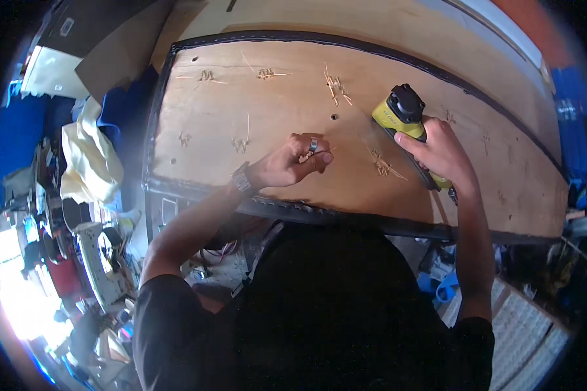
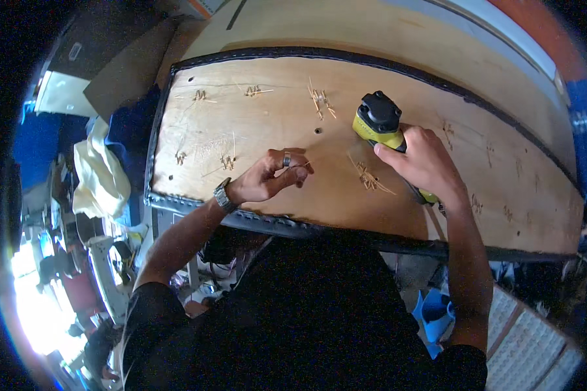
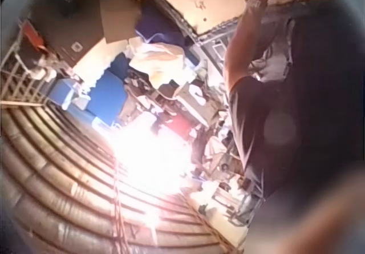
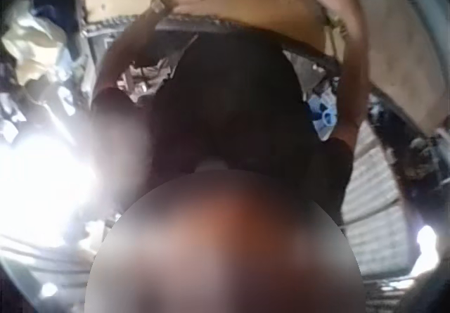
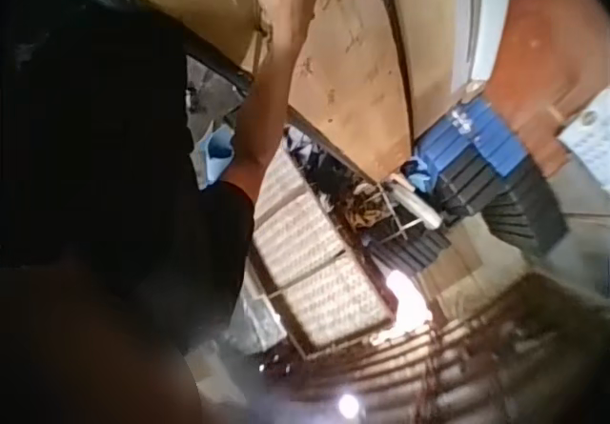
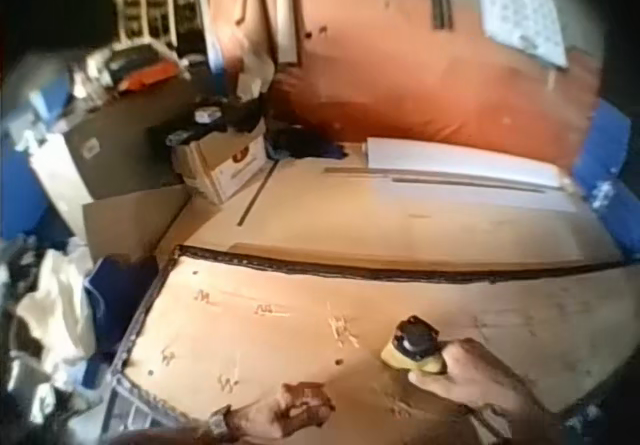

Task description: Securing upholstery twine and fasteners to a wooden furniture frame using a pneumatic stapler.

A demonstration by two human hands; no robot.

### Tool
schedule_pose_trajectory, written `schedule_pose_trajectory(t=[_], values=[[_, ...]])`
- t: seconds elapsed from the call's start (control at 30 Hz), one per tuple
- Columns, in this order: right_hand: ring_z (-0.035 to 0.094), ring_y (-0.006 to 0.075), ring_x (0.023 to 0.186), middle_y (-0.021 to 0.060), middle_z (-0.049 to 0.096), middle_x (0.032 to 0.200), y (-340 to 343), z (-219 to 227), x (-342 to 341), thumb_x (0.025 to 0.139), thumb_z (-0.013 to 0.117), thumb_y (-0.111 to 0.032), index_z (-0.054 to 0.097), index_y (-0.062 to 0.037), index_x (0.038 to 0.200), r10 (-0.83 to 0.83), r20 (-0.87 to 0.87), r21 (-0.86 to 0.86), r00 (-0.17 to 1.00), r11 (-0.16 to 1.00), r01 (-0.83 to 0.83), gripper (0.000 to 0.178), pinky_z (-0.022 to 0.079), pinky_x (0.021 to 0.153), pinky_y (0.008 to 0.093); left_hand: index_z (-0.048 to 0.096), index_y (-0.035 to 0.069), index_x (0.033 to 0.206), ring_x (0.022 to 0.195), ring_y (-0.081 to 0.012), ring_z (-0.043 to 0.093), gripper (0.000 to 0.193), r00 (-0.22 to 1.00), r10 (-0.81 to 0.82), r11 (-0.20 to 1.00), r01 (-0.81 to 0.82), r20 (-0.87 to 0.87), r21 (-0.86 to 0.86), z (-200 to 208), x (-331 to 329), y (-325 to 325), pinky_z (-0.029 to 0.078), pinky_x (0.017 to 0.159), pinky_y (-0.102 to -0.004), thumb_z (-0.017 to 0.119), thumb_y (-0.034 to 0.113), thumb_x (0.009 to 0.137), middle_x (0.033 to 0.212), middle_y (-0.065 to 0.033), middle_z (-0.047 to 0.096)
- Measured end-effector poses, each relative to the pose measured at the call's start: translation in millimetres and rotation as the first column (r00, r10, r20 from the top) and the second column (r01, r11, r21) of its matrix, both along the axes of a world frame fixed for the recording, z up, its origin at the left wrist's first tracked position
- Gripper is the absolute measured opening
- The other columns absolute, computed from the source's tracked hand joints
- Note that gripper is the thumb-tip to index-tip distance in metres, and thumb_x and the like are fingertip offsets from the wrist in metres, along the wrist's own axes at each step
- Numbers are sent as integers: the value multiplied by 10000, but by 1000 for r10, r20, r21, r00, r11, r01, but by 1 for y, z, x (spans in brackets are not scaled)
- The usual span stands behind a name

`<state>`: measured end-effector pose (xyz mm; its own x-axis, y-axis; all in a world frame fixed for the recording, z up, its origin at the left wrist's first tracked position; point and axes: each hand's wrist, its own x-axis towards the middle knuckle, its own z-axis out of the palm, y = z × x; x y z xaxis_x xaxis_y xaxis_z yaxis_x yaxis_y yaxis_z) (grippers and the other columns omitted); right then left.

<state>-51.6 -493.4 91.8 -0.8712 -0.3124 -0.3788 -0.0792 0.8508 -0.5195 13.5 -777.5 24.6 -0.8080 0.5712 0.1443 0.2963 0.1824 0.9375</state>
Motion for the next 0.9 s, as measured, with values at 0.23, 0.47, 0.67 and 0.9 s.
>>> schedule_pose_trajectory(t=[0.23,0.47,0.67,0.9], values=[[657,368,775,233,652,800,-12,-4,22,809,681,-240,634,36,979,-16,-208,-69,978,998,2,328,498,735,412,527,19,785,669,-312,508,220,960,-278,914,263,-6,-307,13,-14,-32,432,815,-435,543,145,964,699,-92,539],[658,341,792,216,669,848,-19,3,30,813,682,-241,643,15,1005,-37,-220,-38,975,999,29,322,498,737,408,554,37,804,743,-99,481,272,846,-70,945,-112,528,306,-25,-14,-54,417,696,-263,475,182,1020,779,-14,545],[657,299,736,194,684,832,-63,36,50,817,685,-280,669,-10,1021,21,-51,-98,998,995,-26,339,519,754,392,566,88,801,637,-70,461,315,630,-21,932,-269,777,243,-34,-35,-65,362,561,-226,488,313,1007,708,16,524],[665,224,824,155,691,920,-105,29,28,842,671,-196,640,13,1103,247,136,-51,959,969,-242,336,507,776,339,535,91,812,683,-64,474,262,650,-48,795,-435,758,423,-38,-26,-54,385,629,-241,515,271,1001,724,46,502]])
